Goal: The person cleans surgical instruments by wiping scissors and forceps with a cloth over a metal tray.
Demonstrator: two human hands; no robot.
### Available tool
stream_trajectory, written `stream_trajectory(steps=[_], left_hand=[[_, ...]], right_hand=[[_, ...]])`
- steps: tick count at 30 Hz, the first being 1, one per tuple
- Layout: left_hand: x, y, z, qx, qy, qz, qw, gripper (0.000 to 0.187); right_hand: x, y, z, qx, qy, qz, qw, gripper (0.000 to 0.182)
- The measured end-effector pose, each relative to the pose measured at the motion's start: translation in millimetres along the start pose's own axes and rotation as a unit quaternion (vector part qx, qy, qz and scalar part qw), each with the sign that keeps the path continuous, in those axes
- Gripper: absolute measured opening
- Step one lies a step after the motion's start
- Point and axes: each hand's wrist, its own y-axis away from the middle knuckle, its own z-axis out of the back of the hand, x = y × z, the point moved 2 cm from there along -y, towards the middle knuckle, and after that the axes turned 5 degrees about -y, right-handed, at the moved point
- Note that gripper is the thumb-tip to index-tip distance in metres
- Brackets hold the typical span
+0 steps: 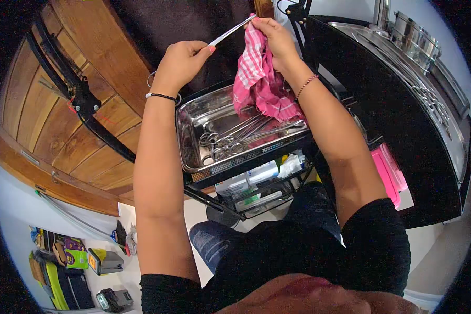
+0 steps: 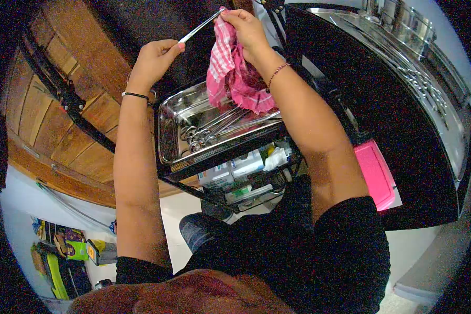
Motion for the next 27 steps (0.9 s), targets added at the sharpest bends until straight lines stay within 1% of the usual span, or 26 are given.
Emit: stream_trajectory(steps=[1, 2, 6, 12, 16, 17, 21, 22, 26, 27], left_hand=[[-1, 0, 1, 0.005, -0.002, 0.001, 1.0, 0.029], [-1, 0, 1, 0.005, -0.001, 0.002, 1.0, 0.029], [-4, 2, 2, 0.0, -0.001, 0.005, 1.0, 0.029], [2, 0, 1, 0.01, 0.008, 0.016, 1.0, 0.03], [3, -1, -1, 0.025, -0.007, 0.014, 1.0, 0.03], [3, -1, -1, 0.025, -0.008, 0.014, 1.0, 0.03], [0, 0, -2, 0.046, -0.05, 0.037, 0.997, 0.03], [0, 0, -2, 0.046, -0.05, 0.037, 0.997, 0.03], [1, 1, -3, 0.05, -0.077, 0.039, 0.995, 0.03], [1, 1, -3, 0.05, -0.078, 0.038, 0.995, 0.03]], right_hand=[[-1, 0, 1, 0.007, -0.018, -0.016, 1.0, 0.011], [-1, 0, 0, 0.007, -0.018, -0.017, 1.0, 0.011], [-2, 1, 0, 0.005, -0.024, -0.068, 0.997, 0.016], [3, 3, -1, -0.034, 0.035, -0.063, 0.997, 0.021], [-10, -10, 13, 0.004, 0.132, -0.018, 0.991, 0.022], [-7, -8, 9, 0.004, 0.131, -0.018, 0.991, 0.022], [12, 7, -11, 0.011, 0.258, 0.062, 0.964, 0.015], [11, 6, -10, 0.011, 0.258, 0.062, 0.964, 0.015], [3, 2, -3, -0.022, 0.255, -0.012, 0.967, 0.015], [2, 2, -2, -0.023, 0.255, -0.012, 0.967, 0.015]])
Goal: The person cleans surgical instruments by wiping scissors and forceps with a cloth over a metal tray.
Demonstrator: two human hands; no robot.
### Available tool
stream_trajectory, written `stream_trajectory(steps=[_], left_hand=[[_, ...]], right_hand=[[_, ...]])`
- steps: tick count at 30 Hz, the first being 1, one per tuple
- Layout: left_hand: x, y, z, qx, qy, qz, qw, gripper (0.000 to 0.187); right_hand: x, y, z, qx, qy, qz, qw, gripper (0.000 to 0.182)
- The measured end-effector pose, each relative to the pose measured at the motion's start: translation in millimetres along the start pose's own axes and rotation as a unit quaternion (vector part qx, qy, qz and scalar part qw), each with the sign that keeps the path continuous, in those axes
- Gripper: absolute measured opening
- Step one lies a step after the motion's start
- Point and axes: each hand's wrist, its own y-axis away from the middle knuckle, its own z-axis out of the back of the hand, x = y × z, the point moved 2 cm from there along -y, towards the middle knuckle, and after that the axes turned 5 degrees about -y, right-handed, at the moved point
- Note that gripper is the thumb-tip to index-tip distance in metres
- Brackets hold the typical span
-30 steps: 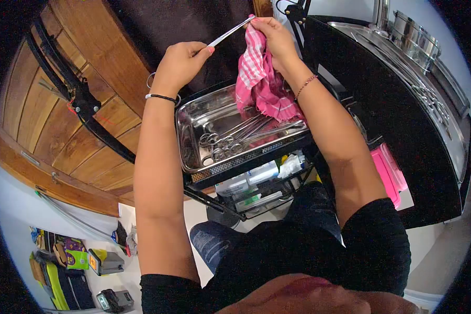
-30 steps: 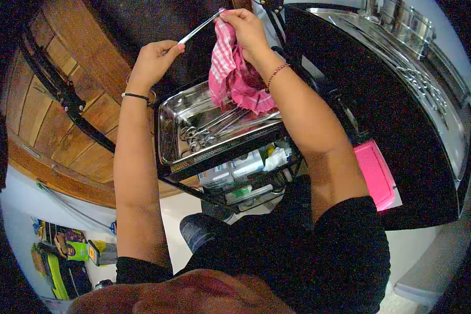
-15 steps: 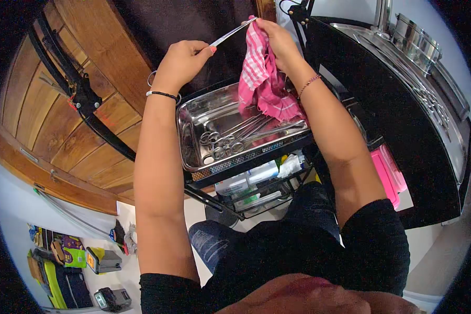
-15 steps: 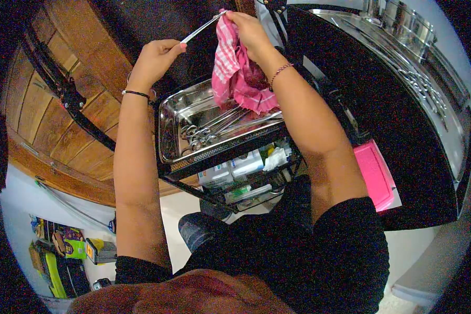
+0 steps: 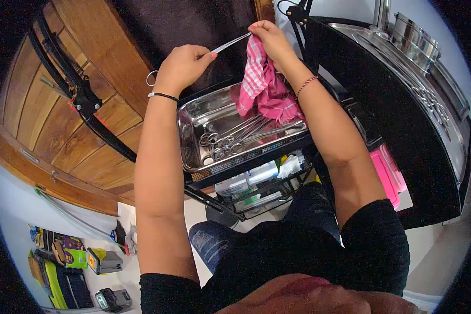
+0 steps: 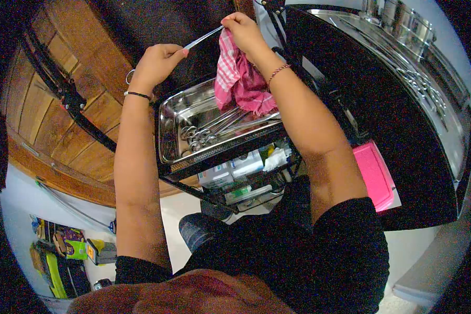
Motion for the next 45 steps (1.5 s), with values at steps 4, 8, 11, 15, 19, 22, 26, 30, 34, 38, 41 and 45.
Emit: stream_trajectory(steps=[4, 8, 11, 15, 19, 22, 26, 30, 34, 38, 41, 45], left_hand=[[0, -1, 0, 0.027, -0.014, -0.001, 1.0, 0.03], [-4, 1, -1, 0.02, -0.004, 0.001, 1.0, 0.03], [-3, 0, -3, 0.019, 0.002, -0.003, 1.0, 0.03], [0, -2, -7, 0.021, 0.01, -0.019, 1.0, 0.03], [-2, 0, -5, 0.045, 0.009, -0.014, 0.999, 0.031], [1, -2, -6, 0.032, 0.011, -0.025, 0.999, 0.031], [6, -3, -9, 0.015, 0.012, -0.034, 0.999, 0.031], [10, -5, -9, 0.006, 0.01, -0.033, 0.999, 0.03], [11, -3, -5, -0.026, 0.058, -0.003, 0.998, 0.03], [9, -4, -5, -0.026, 0.058, 0.015, 0.998, 0.03], [7, -3, -4, -0.022, 0.056, 0.029, 0.998, 0.03], [4, -3, -3, -0.005, 0.054, 0.043, 0.998, 0.03]], right_hand=[[-5, -3, 0, 0.014, 0.012, 0.005, 1.0, 0.016], [-5, -1, -3, -0.025, -0.014, 0.007, 1.0, 0.015], [-5, 1, -3, -0.044, -0.036, 0.014, 0.998, 0.014], [-6, 0, -1, -0.06, -0.077, 0.036, 0.995, 0.015], [-15, -8, 4, -0.052, -0.063, 0.036, 0.996, 0.016], [-13, -7, 3, -0.05, -0.061, 0.06, 0.995, 0.017], [-8, -3, 0, -0.044, -0.07, 0.082, 0.993, 0.017], [0, 2, 0, -0.032, -0.101, 0.08, 0.991, 0.02], [-9, 5, -4, 0.003, 0.042, -0.003, 0.999, 0.024], [-12, 5, -3, 0.066, 0.11, -0.009, 0.992, 0.025], [-10, 7, -8, 0.102, 0.152, 0.007, 0.983, 0.026], [-5, 12, -13, 0.133, 0.21, 0.063, 0.967, 0.028]])
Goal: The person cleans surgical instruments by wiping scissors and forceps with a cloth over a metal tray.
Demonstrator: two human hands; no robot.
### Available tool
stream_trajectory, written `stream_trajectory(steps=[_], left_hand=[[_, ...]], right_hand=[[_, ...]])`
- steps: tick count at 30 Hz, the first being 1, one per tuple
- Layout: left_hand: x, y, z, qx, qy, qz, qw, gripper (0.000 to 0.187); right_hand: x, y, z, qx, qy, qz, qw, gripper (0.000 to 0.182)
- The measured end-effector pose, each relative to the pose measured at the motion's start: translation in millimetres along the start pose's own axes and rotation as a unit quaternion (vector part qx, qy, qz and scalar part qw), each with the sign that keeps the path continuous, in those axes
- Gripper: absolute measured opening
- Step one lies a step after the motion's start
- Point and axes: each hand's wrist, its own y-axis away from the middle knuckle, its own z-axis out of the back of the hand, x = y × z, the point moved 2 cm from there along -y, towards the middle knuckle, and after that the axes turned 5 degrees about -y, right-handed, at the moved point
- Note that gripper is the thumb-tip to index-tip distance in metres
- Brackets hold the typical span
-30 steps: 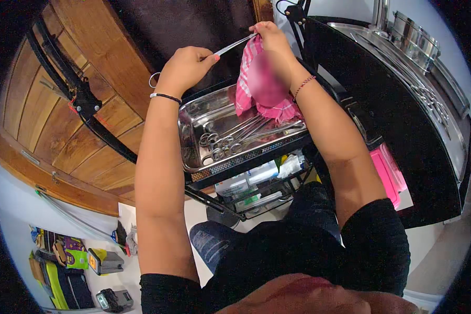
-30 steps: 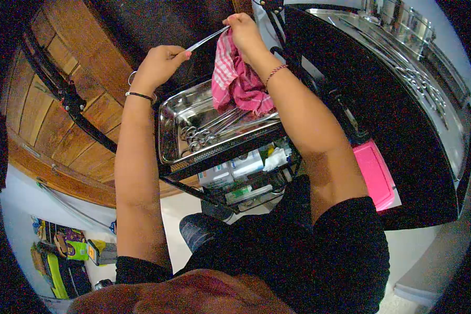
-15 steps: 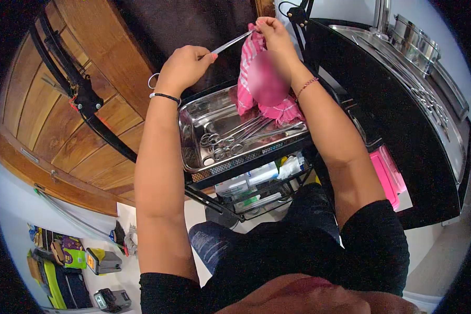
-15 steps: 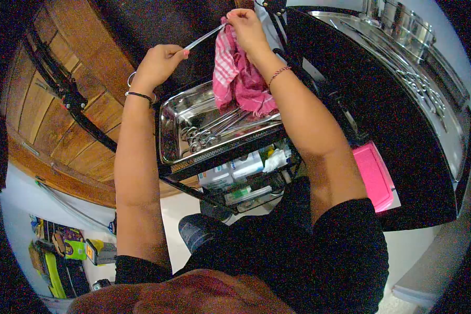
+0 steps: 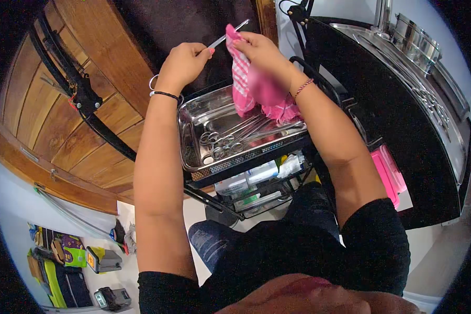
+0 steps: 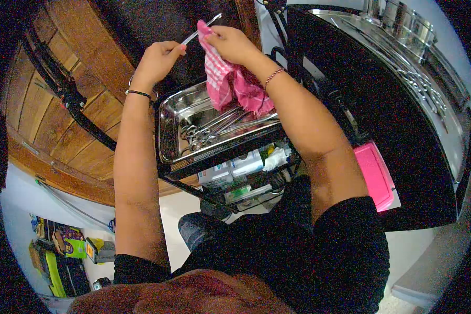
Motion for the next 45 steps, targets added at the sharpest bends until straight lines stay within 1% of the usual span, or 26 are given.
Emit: stream_trajectory(steps=[4, 5, 7, 9, 10, 12, 14, 15, 19, 20, 24, 25, 29, 31, 32, 34, 35, 39, 40, 44, 45], left_hand=[[5, -2, -6, 0.004, 0.001, -0.047, 0.999, 0.03], [5, -3, -6, 0.003, 0.002, -0.048, 0.999, 0.03], [7, -3, -8, 0.022, 0.011, -0.038, 0.999, 0.031], [8, -3, -10, 0.041, 0.02, -0.028, 0.999, 0.031], [8, -4, -10, 0.04, 0.02, -0.028, 0.999, 0.031], [7, -4, -12, 0.053, 0.048, -0.031, 0.997, 0.031], [5, -5, -14, 0.068, 0.076, -0.036, 0.994, 0.031], [4, -4, -14, 0.069, 0.076, -0.037, 0.994, 0.031], [4, -1, -6, 0.068, 0.12, -0.019, 0.99, 0.031], [4, -1, -6, 0.069, 0.121, -0.019, 0.99, 0.031], [3, -2, -7, 0.064, 0.103, -0.022, 0.992, 0.03], [4, -2, -8, 0.065, 0.103, -0.023, 0.992, 0.03], [7, -4, -11, 0.048, 0.037, -0.038, 0.997, 0.03], [4, -2, -8, 0.041, 0.033, -0.039, 0.998, 0.03], [2, -1, -5, 0.034, 0.029, -0.04, 0.998, 0.03], [-1, 2, -3, 0.018, 0.021, -0.042, 0.999, 0.03], [0, 2, -3, 0.019, 0.022, -0.042, 0.999, 0.03], [2, -1, -4, 0.032, 0.015, -0.035, 0.999, 0.03], [2, -1, -4, 0.032, 0.015, -0.036, 0.999, 0.03], [-1, 1, -2, 0.035, -0.005, -0.031, 0.999, 0.027], [0, 1, -2, 0.035, -0.005, -0.03, 0.999, 0.027]], right_hand=[[-5, -1, 1, -0.082, 0.0, 0.017, 0.996, 0.025], [-4, -2, 2, -0.083, 0.001, 0.018, 0.996, 0.025], [-1, -2, 7, -0.152, 0.004, 0.096, 0.984, 0.024], [3, -2, 11, -0.218, 0.007, 0.174, 0.96, 0.023], [8, -1, 10, -0.217, 0.006, 0.175, 0.96, 0.023], [18, 7, 1, -0.127, 0.099, 0.129, 0.978, 0.024], [26, 13, -5, -0.036, 0.19, 0.079, 0.978, 0.025], [26, 13, -2, -0.037, 0.19, 0.078, 0.978, 0.025], [22, 8, 20, -0.178, 0.23, 0.044, 0.956, 0.025], [20, 6, 20, -0.178, 0.231, 0.043, 0.956, 0.025], [6, 2, 15, -0.173, 0.18, 0.107, 0.962, 0.032], [11, 4, 12, -0.173, 0.18, 0.107, 0.962, 0.032], [35, 18, -7, -0.057, 0.226, 0.108, 0.966, 0.031], [25, 11, 2, -0.071, 0.18, 0.064, 0.979, 0.031], [24, 9, 10, -0.07, 0.18, 0.063, 0.979, 0.031], [22, 7, 27, -0.151, 0.184, 0.006, 0.971, 0.031], [21, 7, 26, -0.15, 0.184, 0.005, 0.971, 0.031], [19, 8, 13, -0.093, 0.164, 0.04, 0.981, 0.031], [21, 8, 11, -0.094, 0.164, 0.04, 0.981, 0.031], [30, 14, -3, -0.059, 0.2, 0.081, 0.975, 0.031], [26, 12, 3, -0.088, 0.176, 0.071, 0.978, 0.032]])
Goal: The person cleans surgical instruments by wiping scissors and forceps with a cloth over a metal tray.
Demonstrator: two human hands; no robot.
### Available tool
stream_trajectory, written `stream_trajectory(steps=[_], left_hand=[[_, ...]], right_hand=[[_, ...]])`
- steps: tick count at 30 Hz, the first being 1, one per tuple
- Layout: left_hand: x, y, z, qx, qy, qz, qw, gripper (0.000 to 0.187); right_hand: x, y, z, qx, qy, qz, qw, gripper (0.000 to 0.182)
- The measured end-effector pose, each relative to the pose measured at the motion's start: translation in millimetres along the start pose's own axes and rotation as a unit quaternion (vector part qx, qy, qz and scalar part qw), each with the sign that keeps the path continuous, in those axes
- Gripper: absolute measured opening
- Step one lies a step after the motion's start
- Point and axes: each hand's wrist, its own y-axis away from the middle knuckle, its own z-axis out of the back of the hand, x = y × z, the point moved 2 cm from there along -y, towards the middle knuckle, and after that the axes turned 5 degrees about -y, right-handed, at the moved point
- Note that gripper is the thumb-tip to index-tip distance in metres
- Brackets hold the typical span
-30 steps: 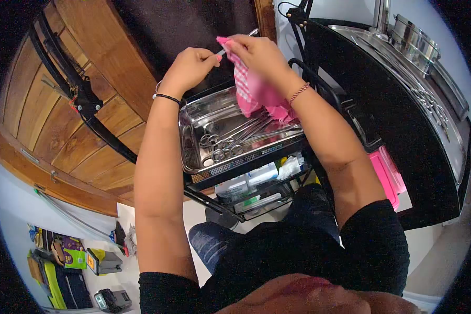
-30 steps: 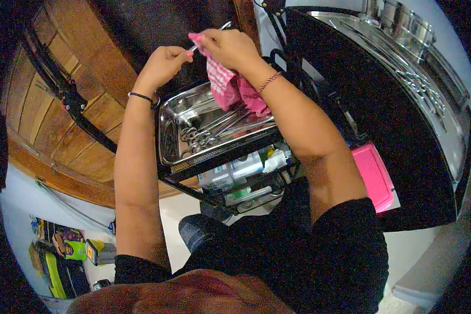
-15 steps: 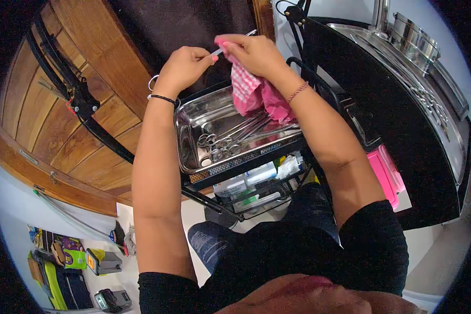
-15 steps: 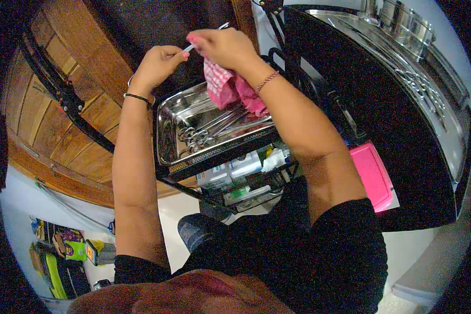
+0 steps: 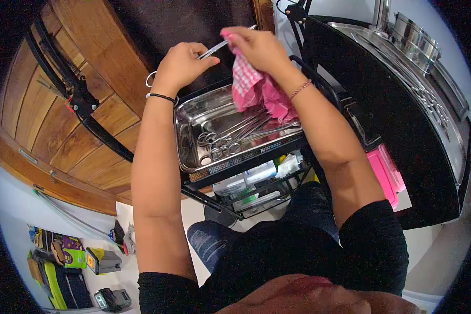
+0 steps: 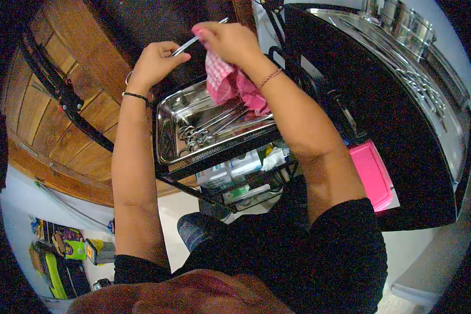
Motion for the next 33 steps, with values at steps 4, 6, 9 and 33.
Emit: stream_trajectory(steps=[4, 6, 9, 33], left_hand=[[1, 0, 0, 0.003, 0.023, -0.013, 1.0, 0.025], [7, -2, -5, 0.004, 0.056, -0.021, 0.998, 0.024], [17, -6, -15, 0.007, 0.154, -0.045, 0.987, 0.023], [-3, -1, -27, 0.196, 0.332, -0.039, 0.922, 0.025]], right_hand=[[-18, -9, 25, -0.078, -0.055, -0.07, 0.993, 0.032], [-13, -7, 21, -0.066, -0.042, -0.064, 0.995, 0.032], [-4, -3, 12, -0.03, -0.004, -0.046, 0.998, 0.031], [-9, -12, 26, -0.118, -0.11, 0.036, 0.986, 0.025]])
